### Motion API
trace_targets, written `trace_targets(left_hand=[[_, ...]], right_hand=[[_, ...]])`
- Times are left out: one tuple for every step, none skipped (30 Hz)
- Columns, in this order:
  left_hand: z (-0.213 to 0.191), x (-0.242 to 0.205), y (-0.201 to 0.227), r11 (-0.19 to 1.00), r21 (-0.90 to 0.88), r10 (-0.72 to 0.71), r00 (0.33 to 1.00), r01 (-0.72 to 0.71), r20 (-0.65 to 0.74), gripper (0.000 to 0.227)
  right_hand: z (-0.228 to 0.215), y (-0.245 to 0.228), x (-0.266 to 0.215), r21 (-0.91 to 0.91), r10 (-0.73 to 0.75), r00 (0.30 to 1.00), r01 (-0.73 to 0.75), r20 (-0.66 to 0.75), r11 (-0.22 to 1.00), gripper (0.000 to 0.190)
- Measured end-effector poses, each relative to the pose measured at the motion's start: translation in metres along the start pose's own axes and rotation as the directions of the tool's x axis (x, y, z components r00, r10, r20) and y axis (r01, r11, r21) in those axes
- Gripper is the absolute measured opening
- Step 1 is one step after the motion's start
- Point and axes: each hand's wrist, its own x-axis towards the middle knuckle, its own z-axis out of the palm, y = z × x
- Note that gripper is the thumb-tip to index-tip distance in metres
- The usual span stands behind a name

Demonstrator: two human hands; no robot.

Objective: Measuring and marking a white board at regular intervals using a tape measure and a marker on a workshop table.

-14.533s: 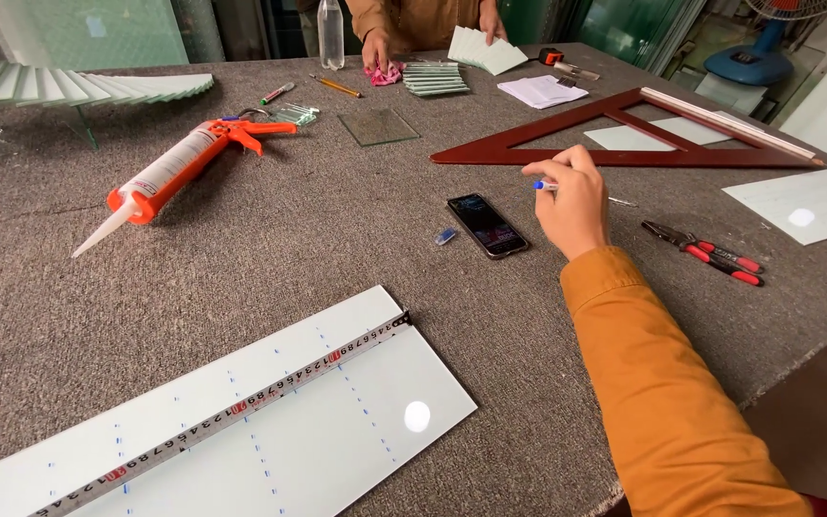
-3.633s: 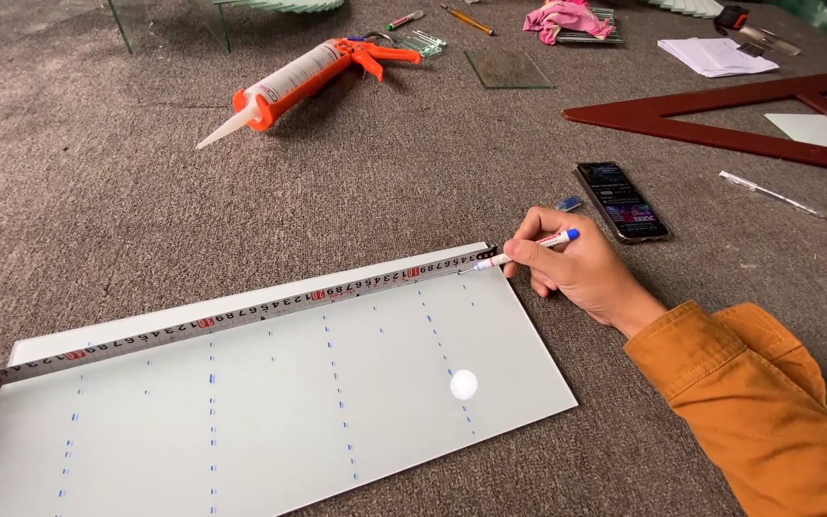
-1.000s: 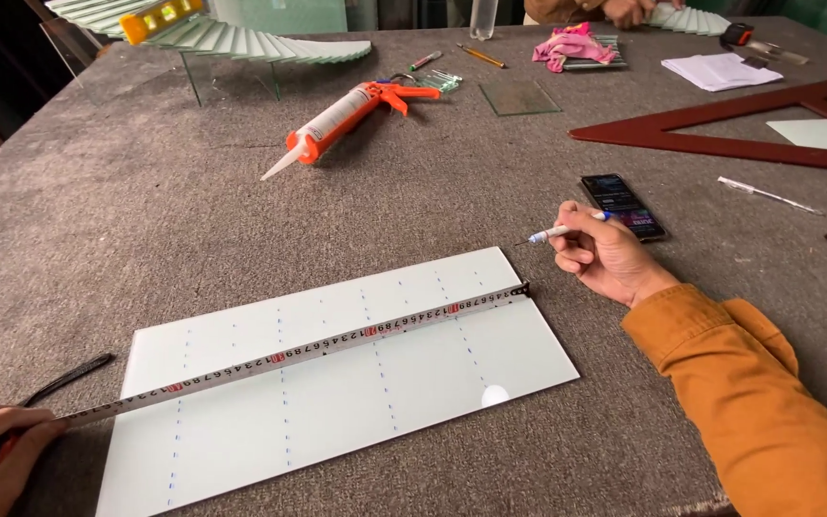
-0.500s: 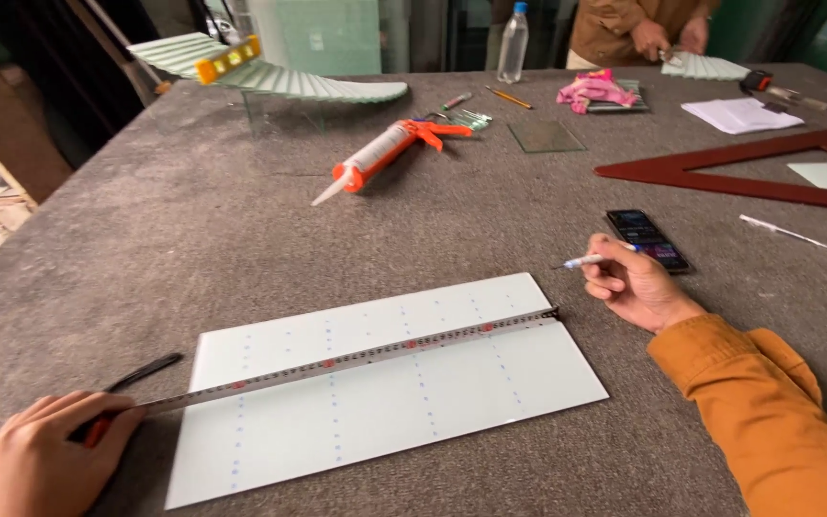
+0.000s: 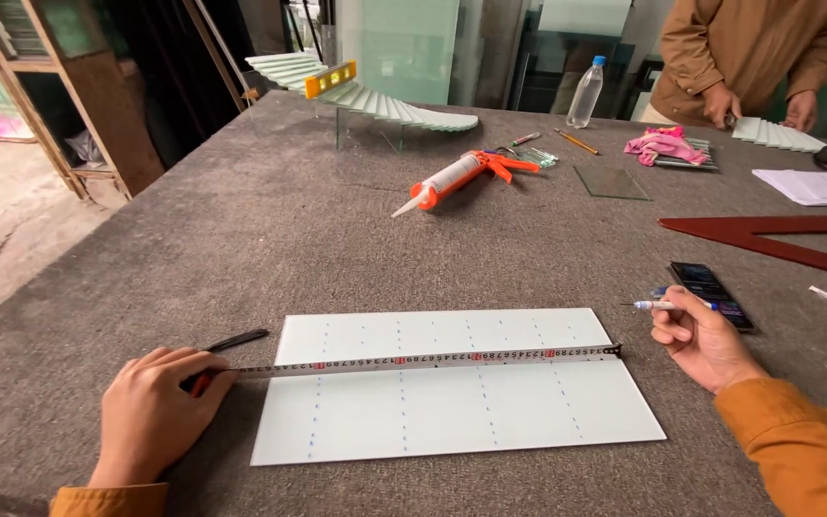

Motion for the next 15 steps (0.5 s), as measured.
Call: trace_targets(left_hand=[[0.001,0.002,0.000,1.000,0.013,-0.003,1.000,0.003,0.003,0.013],[-0.001,0.000,-0.002,1.000,0.008,0.004,1.000,-0.004,0.005,0.013],[0.000,-0.002,0.000,0.998,0.057,-0.014,1.000,0.014,-0.015,0.011],[0.002,-0.002,0.003,0.994,0.105,-0.030,0.999,0.033,-0.036,0.009],[0.010,-0.004,-0.002,0.996,0.089,-0.013,0.999,0.016,-0.032,0.009],[0.018,-0.006,-0.008,0.991,0.134,-0.021,0.998,0.030,-0.066,0.008],[0.025,-0.009,-0.015,0.982,0.180,-0.035,0.994,0.053,-0.103,0.010],[0.030,-0.005,-0.014,0.985,0.167,-0.026,0.995,0.043,-0.100,0.010],[0.031,-0.005,-0.017,0.995,0.101,-0.004,0.995,0.015,-0.104,0.007],[0.033,-0.005,-0.021,0.999,0.035,0.017,0.994,-0.014,-0.109,0.006],[0.033,-0.007,-0.022,0.999,0.040,0.018,0.995,-0.014,-0.095,0.006],[0.034,-0.008,-0.023,0.996,-0.040,0.067,0.988,-0.074,-0.142,0.004],[0.035,-0.004,-0.021,0.983,-0.123,0.112,0.973,-0.139,-0.202,0.006],[0.037,-0.005,-0.024,0.982,-0.121,0.116,0.974,-0.142,-0.196,0.006],[0.042,-0.006,-0.026,0.979,-0.176,0.070,0.984,-0.099,-0.164,0.008]], right_hand=[[0.000,0.000,-0.004,-0.002,-0.034,0.999,0.034,0.012,0.999,0.021],[0.007,0.001,-0.002,-0.003,-0.037,0.999,0.037,0.004,0.999,0.021],[0.008,0.000,-0.005,0.000,-0.033,0.999,0.033,0.036,0.999,0.022],[0.008,-0.001,-0.007,0.003,-0.029,0.997,0.029,0.068,1.000,0.023],[0.016,-0.005,-0.013,-0.002,-0.039,0.998,0.039,0.048,0.999,0.023],[0.025,-0.008,-0.019,0.004,-0.029,0.997,0.028,0.073,1.000,0.029],[0.035,-0.011,-0.021,0.008,-0.015,0.994,0.014,0.105,1.000,0.035],[0.035,-0.016,-0.026,0.003,-0.022,0.996,0.021,0.092,1.000,0.035],[0.039,-0.017,-0.028,-0.038,-0.006,0.994,0.010,0.107,0.999,0.033],[0.042,-0.016,-0.031,-0.079,0.010,0.993,0.000,0.121,0.997,0.032],[0.042,-0.015,-0.033,-0.074,0.022,0.993,-0.013,0.115,0.997,0.032],[0.042,-0.014,-0.034,-0.106,0.019,0.989,-0.003,0.149,0.994,0.024],[0.042,-0.018,-0.033,-0.138,0.009,0.983,0.017,0.185,0.990,0.017],[0.046,-0.016,-0.034,-0.135,0.012,0.984,0.013,0.180,0.991,0.017],[0.049,-0.016,-0.037,-0.147,-0.007,0.976,0.041,0.220,0.988,0.016]])
